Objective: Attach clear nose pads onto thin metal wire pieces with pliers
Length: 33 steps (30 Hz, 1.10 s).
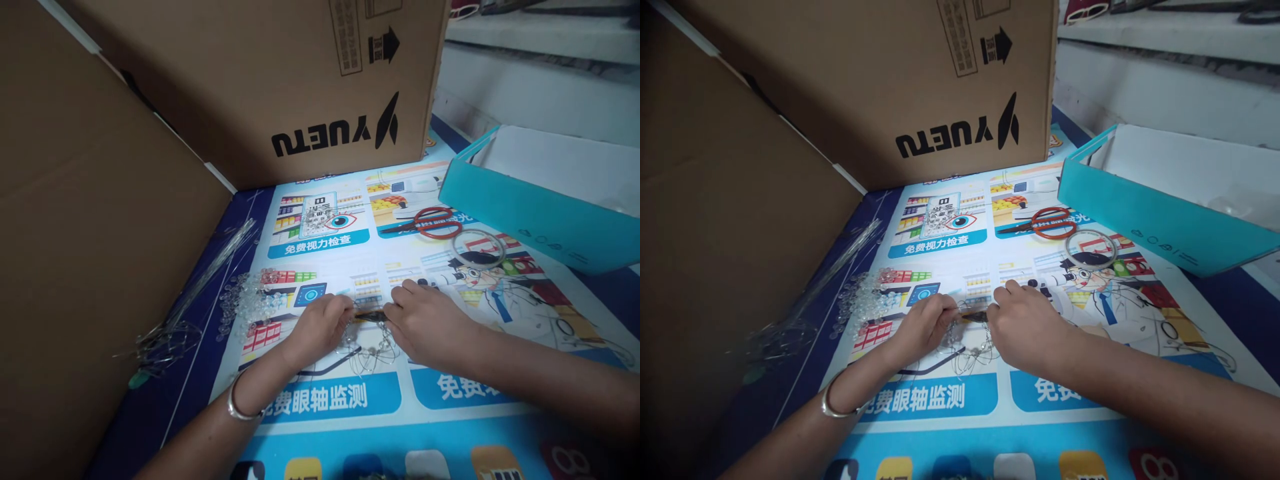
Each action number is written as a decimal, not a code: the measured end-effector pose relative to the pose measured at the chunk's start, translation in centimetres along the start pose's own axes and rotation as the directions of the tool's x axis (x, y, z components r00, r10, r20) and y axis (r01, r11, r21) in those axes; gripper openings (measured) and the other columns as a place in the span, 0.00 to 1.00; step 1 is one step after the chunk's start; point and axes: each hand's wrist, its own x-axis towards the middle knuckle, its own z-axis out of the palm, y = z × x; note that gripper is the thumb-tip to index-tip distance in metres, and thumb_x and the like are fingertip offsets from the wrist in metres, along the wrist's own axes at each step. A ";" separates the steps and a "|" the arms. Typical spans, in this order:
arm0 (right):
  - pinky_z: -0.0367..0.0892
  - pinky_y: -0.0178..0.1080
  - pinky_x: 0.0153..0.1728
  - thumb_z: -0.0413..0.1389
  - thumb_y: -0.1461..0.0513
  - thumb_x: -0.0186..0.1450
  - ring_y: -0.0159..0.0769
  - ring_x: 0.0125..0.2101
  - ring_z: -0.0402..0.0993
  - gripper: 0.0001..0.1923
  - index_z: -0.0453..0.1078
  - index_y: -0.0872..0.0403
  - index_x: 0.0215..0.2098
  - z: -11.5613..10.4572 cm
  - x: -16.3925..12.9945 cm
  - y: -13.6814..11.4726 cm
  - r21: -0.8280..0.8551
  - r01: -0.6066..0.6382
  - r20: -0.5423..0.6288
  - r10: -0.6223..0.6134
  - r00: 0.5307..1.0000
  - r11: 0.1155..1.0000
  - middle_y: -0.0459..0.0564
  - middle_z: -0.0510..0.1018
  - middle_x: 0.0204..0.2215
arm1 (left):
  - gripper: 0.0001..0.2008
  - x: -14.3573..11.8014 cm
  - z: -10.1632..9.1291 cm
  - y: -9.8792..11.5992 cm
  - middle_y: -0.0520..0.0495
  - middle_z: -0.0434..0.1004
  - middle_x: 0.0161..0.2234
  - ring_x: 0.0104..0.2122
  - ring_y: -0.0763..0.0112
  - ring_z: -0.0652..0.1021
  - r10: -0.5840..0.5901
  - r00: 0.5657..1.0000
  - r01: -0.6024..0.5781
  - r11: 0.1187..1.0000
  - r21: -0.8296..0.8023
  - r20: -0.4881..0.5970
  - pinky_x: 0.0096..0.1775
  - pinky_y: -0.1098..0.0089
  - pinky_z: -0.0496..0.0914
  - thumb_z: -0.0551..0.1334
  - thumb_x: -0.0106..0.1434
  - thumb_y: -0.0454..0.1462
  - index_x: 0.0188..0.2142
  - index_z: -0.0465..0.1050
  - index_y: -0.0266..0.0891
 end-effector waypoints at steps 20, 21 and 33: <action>0.51 0.41 0.31 0.45 0.61 0.65 0.43 0.36 0.59 0.11 0.68 0.57 0.33 0.5 -0.3 -0.4 -0.025 -0.013 -0.027 0.012 1.000 1.000 0.55 0.68 0.32 | 0.07 1.2 -1.9 1.6 0.56 0.65 0.25 0.23 0.77 0.67 -0.228 0.943 0.306 0.879 -0.366 0.242 0.26 0.75 0.59 0.56 0.56 0.31 0.34 0.59 0.41; 0.51 0.41 0.31 0.45 0.61 0.65 0.43 0.36 0.59 0.11 0.68 0.57 0.33 0.5 -0.3 -0.5 -0.033 -0.012 -0.027 0.011 1.000 0.999 0.55 0.68 0.31 | 0.07 1.2 -1.9 1.5 0.56 0.66 0.26 0.24 0.77 0.68 -0.222 0.941 0.310 0.869 -0.386 0.255 0.26 0.75 0.60 0.56 0.56 0.30 0.35 0.60 0.41; 0.52 0.42 0.32 0.46 0.64 0.63 0.43 0.36 0.59 0.11 0.69 0.58 0.35 0.0 -0.1 -0.6 -0.096 0.004 -0.022 -0.006 1.000 0.995 0.57 0.68 0.33 | 0.07 1.5 -2.7 1.1 0.52 0.69 0.30 0.26 0.76 0.69 -0.123 0.944 0.249 0.874 -0.417 0.307 0.28 0.74 0.62 0.56 0.57 0.31 0.37 0.63 0.40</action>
